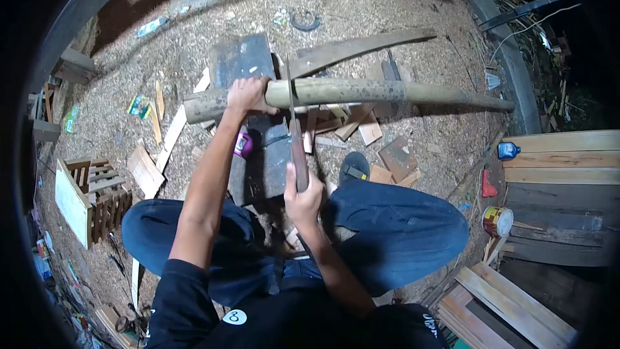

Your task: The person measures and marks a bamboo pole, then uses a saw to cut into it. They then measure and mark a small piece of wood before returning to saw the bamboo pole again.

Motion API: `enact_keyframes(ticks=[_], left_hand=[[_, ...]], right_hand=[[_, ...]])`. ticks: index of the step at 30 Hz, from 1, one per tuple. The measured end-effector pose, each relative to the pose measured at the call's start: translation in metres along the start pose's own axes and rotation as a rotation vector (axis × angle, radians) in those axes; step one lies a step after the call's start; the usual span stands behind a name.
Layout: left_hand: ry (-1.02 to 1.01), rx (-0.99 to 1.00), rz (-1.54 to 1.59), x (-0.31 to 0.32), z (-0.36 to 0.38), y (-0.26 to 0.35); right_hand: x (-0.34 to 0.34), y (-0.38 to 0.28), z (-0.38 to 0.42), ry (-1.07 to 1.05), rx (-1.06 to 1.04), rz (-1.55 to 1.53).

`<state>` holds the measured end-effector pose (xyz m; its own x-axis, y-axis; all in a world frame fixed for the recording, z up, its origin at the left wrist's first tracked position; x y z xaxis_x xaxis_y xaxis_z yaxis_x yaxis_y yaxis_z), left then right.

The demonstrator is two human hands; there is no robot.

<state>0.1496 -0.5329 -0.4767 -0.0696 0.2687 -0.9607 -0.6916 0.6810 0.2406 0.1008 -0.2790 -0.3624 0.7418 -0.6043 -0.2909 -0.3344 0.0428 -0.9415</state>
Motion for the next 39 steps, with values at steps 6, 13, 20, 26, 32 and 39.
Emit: enact_keyframes(ticks=[6, 13, 20, 26, 32, 39], left_hand=[[0.033, 0.011, -0.004, -0.011, 0.008, 0.007], [-0.005, -0.005, -0.002, -0.007, 0.007, 0.007], [0.023, 0.038, 0.033, -0.011, 0.01, 0.01], [-0.027, -0.031, 0.001, -0.005, 0.01, 0.011], [0.106, 0.095, -0.068, -0.008, 0.015, 0.012], [0.114, 0.12, -0.041, -0.005, 0.01, 0.012]], right_hand=[[0.031, 0.026, -0.065, -0.062, 0.063, 0.054], [0.005, 0.005, -0.022, -0.042, 0.046, 0.049], [0.026, 0.026, -0.062, -0.102, 0.083, 0.121], [0.002, 0.014, -0.009, -0.059, 0.07, 0.112], [0.021, 0.022, -0.049, -0.07, 0.046, 0.134], [0.0, 0.012, 0.005, -0.041, 0.066, 0.017]])
Point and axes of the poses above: each hand's wrist, its own z-axis away from the middle knuckle, its own x-axis out of the palm, y = z × x, the point moved 10 cm from there along -z, towards the middle knuckle, and after that the axes turned 8 degrees about -y, right-handed, at the moved point
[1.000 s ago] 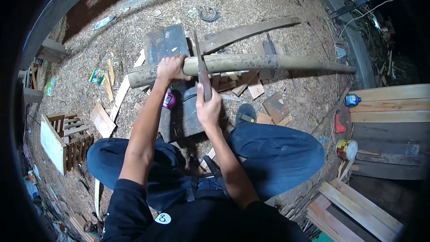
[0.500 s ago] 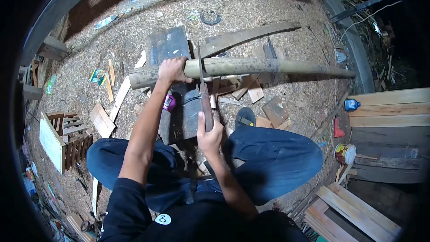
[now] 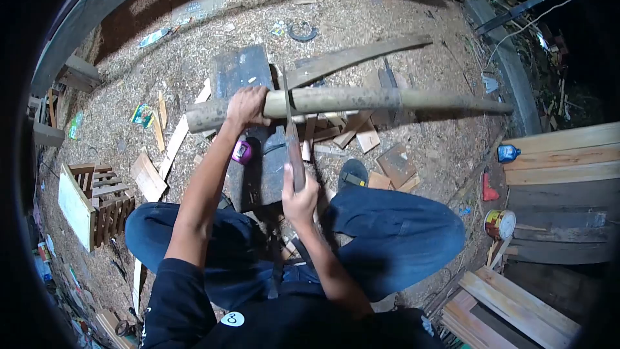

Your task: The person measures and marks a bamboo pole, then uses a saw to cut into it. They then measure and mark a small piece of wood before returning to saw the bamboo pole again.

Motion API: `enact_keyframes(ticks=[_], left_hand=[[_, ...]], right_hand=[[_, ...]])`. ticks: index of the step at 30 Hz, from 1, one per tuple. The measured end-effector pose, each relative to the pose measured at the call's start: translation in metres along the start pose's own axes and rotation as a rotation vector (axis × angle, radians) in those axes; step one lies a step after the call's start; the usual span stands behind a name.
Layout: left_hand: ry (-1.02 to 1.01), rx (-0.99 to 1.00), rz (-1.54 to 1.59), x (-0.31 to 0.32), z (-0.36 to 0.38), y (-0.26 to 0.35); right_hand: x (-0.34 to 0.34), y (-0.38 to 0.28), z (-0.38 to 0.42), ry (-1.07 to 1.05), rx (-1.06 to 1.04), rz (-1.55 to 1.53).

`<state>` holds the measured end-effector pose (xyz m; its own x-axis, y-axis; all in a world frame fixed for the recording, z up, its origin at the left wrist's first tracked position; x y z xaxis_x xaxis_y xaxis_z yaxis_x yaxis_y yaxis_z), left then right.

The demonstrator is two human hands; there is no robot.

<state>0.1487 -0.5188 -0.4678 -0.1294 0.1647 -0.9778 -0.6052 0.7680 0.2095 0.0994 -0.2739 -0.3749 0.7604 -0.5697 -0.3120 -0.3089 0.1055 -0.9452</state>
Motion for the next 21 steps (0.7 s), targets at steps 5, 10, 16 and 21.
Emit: enact_keyframes(ticks=[5, 10, 16, 21], left_hand=[[-0.128, -0.03, 0.008, -0.008, 0.001, 0.003], [-0.094, -0.042, -0.012, -0.001, -0.002, 0.0], [-0.065, -0.021, -0.075, -0.017, 0.013, 0.009], [-0.036, -0.021, -0.082, -0.014, 0.021, 0.011]], right_hand=[[0.027, 0.007, -0.065, -0.031, 0.001, 0.019], [-0.006, -0.013, 0.006, 0.115, -0.114, -0.003], [0.002, 0.006, -0.038, 0.01, 0.022, 0.054], [-0.006, -0.004, 0.001, -0.006, 0.01, 0.041]])
Point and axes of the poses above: each hand's wrist, its own z-axis away from the middle knuckle, its own x-axis out of the palm, y = z × x, the point moved 10 cm from there along -z, towards the middle knuckle, and after that the axes turned 8 degrees about -y, right-handed, at the moved point
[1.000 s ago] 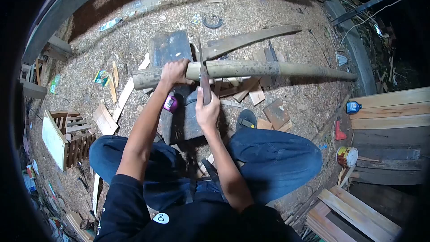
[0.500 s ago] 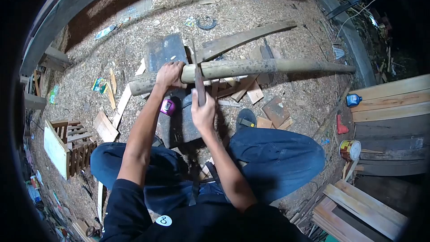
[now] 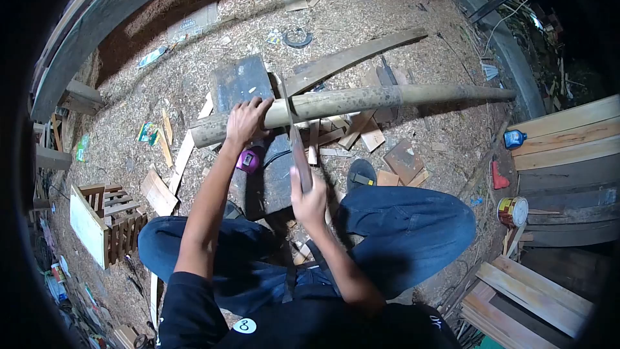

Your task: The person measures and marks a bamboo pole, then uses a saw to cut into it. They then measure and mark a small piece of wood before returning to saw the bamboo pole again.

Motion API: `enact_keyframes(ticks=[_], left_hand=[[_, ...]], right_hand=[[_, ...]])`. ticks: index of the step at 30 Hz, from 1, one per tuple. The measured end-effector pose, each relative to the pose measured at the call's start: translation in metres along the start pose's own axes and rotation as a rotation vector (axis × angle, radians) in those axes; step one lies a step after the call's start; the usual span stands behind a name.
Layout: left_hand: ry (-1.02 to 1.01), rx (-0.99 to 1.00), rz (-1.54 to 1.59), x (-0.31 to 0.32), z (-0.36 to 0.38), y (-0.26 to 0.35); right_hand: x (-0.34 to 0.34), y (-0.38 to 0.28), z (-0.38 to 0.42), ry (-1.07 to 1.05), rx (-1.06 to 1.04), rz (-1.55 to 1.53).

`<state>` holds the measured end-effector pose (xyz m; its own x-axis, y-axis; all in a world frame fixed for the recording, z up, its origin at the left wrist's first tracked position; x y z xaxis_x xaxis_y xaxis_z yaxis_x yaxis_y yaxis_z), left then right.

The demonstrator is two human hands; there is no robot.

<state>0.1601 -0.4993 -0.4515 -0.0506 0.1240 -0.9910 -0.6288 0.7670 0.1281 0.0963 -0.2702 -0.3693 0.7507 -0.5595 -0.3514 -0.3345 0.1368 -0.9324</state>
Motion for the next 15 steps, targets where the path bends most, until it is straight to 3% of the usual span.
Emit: enact_keyframes(ticks=[1, 5, 8, 11, 12, 15], left_hand=[[-0.029, -0.037, 0.033, 0.001, -0.003, -0.004], [-0.031, -0.024, 0.002, 0.0, -0.007, -0.005], [-0.017, -0.001, 0.026, -0.004, -0.005, -0.004], [-0.036, -0.003, 0.072, 0.0, -0.008, -0.009], [-0.027, -0.004, 0.07, -0.001, -0.011, -0.011], [-0.048, -0.037, 0.076, 0.001, -0.007, -0.006]], right_hand=[[-0.006, -0.01, 0.009, 0.039, -0.078, -0.012], [0.012, 0.012, -0.016, -0.057, 0.11, 0.003], [0.033, 0.003, -0.049, -0.002, -0.025, -0.019], [0.021, 0.002, -0.027, -0.073, 0.052, 0.029], [0.008, -0.007, -0.008, 0.06, -0.171, 0.092], [0.002, 0.003, 0.009, -0.001, -0.037, -0.026]])
Point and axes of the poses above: each hand's wrist, its own z-axis away from the middle knuckle, its own x-axis out of the palm, y = z × x, the point moved 10 cm from there along -z, towards the middle knuckle, and after that the axes turned 8 degrees about -y, right-handed, at the moved point
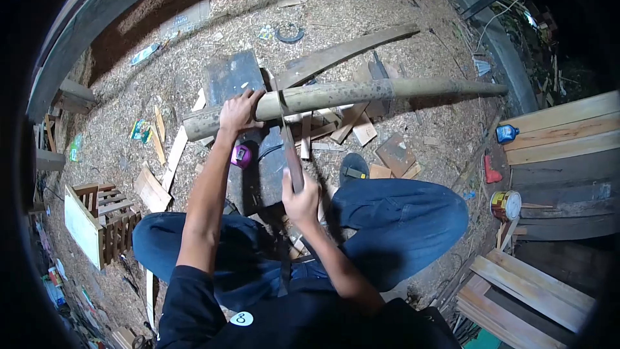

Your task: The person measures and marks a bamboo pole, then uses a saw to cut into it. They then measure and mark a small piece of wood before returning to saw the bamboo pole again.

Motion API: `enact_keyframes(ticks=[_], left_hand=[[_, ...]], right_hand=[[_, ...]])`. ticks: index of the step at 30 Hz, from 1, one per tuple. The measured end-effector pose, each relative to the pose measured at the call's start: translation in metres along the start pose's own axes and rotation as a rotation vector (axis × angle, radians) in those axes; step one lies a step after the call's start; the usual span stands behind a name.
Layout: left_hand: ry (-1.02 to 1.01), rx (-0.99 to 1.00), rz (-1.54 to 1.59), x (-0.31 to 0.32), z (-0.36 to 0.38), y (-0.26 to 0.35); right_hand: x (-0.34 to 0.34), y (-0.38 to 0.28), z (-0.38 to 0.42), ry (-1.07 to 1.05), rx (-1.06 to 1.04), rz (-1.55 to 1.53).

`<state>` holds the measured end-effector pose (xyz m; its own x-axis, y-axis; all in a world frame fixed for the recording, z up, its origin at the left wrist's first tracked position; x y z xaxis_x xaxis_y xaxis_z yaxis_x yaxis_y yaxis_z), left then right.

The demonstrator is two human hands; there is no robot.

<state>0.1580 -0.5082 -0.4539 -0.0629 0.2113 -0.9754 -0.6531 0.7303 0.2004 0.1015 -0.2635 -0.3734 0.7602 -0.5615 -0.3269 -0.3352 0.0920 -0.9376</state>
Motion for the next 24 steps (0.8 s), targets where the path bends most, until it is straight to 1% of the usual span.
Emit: enact_keyframes(ticks=[2, 3, 4, 6, 8, 10, 11, 12, 14, 16, 17, 18, 20, 21, 23, 24], left_hand=[[0.078, 0.009, -0.042, -0.007, 0.007, 0.003], [0.076, 0.016, -0.052, -0.01, 0.007, 0.004], [0.048, 0.02, -0.027, -0.01, 0.006, 0.003], [0.03, 0.023, -0.001, -0.013, 0.003, 0.004], [-0.009, -0.005, 0.014, -0.009, 0.004, 0.001], [0.015, 0.008, -0.007, -0.006, 0.001, 0.0], [0.044, 0.01, -0.017, -0.006, 0.0, 0.0], [0.064, 0.016, -0.028, -0.004, 0.001, 0.0], [0.065, 0.021, -0.011, -0.002, 0.003, 0.0], [0.083, 0.017, 0.002, -0.007, 0.003, -0.001], [0.083, 0.029, 0.017, -0.009, 0.002, -0.001], [0.082, 0.039, 0.035, -0.01, 0.001, -0.001], [0.057, 0.012, 0.032, -0.006, -0.007, -0.008], [0.019, -0.017, 0.04, 0.002, -0.01, -0.01], [0.022, -0.026, 0.039, -0.006, -0.002, -0.002], [0.034, -0.019, 0.019, -0.01, -0.001, 0.0]], right_hand=[[0.01, 0.005, -0.035, 0.012, 0.033, 0.077], [0.018, 0.011, -0.056, 0.063, -0.037, 0.098], [0.025, 0.007, -0.068, 0.042, 0.008, 0.021], [0.026, 0.003, -0.065, 0.027, -0.025, 0.068], [0.012, 0.014, -0.027, 0.02, 0.071, 0.07], [-0.007, -0.013, 0.0, 0.098, -0.101, -0.039], [-0.007, -0.006, -0.003, 0.013, 0.037, -0.053], [-0.004, -0.005, -0.016, 0.015, 0.039, -0.055], [0.008, -0.002, -0.058, 0.063, 0.01, 0.039], [0.027, 0.006, -0.079, 0.043, -0.044, 0.018], [0.029, 0.011, -0.074, 0.031, -0.011, 0.036], [0.018, 0.005, -0.058, 0.122, -0.12, 0.152], [-0.003, -0.009, -0.012, 0.152, -0.107, -0.039], [-0.008, -0.016, -0.015, 0.145, -0.109, -0.034], [-0.01, -0.014, -0.018, 0.072, -0.017, 0.049], [0.001, 0.007, -0.039, 0.026, 0.106, 0.075]])
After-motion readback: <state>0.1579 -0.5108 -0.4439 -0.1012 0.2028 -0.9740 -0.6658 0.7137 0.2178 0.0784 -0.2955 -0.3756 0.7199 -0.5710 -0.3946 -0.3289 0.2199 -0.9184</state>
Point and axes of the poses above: each hand's wrist, its own z-axis away from the middle knuckle, its own x-axis out of the palm, y = z × x, the point moved 10 cm from there along -z, towards the middle knuckle, and after that the axes turned 8 degrees about -y, right-handed, at the moved point
